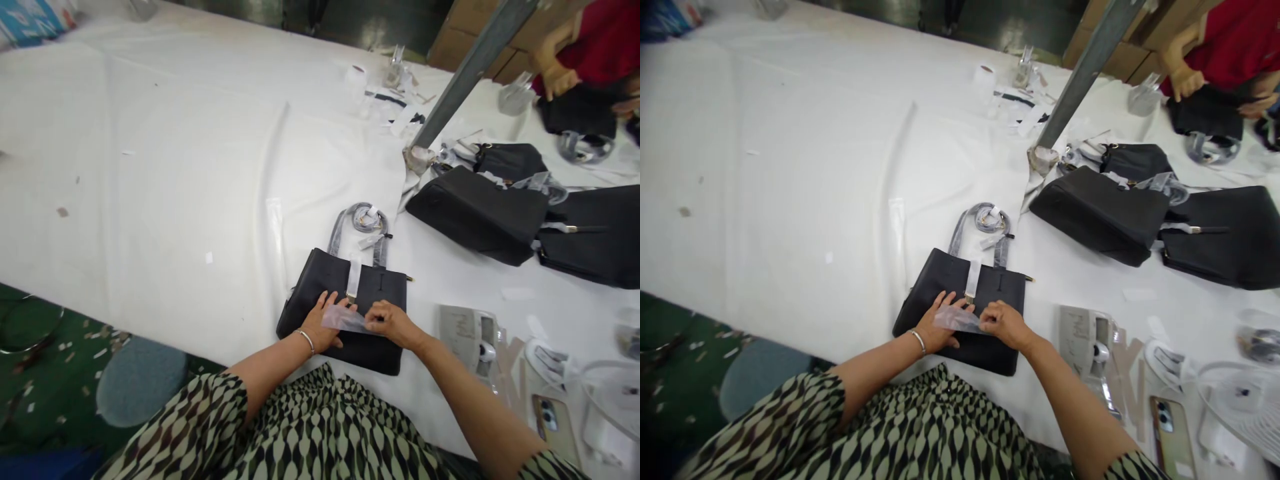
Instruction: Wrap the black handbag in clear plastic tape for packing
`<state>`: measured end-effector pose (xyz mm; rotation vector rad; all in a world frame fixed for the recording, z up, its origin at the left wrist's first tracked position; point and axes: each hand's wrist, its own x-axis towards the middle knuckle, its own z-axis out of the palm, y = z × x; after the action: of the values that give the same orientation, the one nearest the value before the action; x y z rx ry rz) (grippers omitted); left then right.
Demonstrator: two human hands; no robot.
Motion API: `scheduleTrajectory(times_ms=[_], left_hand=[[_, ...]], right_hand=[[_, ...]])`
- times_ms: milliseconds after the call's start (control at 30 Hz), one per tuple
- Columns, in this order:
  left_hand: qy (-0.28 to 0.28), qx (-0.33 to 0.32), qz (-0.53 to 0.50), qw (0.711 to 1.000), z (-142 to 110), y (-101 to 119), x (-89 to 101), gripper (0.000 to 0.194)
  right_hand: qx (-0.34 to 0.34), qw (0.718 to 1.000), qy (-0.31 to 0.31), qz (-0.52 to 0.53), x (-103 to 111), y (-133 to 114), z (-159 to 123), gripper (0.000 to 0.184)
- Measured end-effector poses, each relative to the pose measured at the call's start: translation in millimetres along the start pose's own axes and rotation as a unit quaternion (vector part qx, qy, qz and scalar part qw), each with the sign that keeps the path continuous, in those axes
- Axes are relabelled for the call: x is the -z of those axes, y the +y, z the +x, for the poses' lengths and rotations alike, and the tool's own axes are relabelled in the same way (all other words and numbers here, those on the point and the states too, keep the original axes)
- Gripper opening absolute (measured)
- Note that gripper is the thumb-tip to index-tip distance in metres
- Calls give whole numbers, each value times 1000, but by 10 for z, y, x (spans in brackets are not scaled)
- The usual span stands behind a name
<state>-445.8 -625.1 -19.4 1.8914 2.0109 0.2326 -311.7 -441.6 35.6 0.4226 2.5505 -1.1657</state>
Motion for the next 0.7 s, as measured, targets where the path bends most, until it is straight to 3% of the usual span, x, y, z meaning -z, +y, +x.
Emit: scheduleTrajectory(times_ms=[167,333,533,633,700], left_hand=[[6,-31,10,999,-18,29,76,107],[3,-36,10,999,-106,21,62,97],[-3,-24,-3,1000,-149,7,76,87],[35,-26,5,999,-238,72,34,69],[91,-46,18,995,-300,40,-53,56]], right_hand=[[3,994,45,96,-116,218,231,21],[10,993,88,80,-391,315,312,23],[30,989,142,15,-442,248,273,26],[28,990,133,-41,-438,152,205,30],[28,991,116,-63,-441,176,232,34]])
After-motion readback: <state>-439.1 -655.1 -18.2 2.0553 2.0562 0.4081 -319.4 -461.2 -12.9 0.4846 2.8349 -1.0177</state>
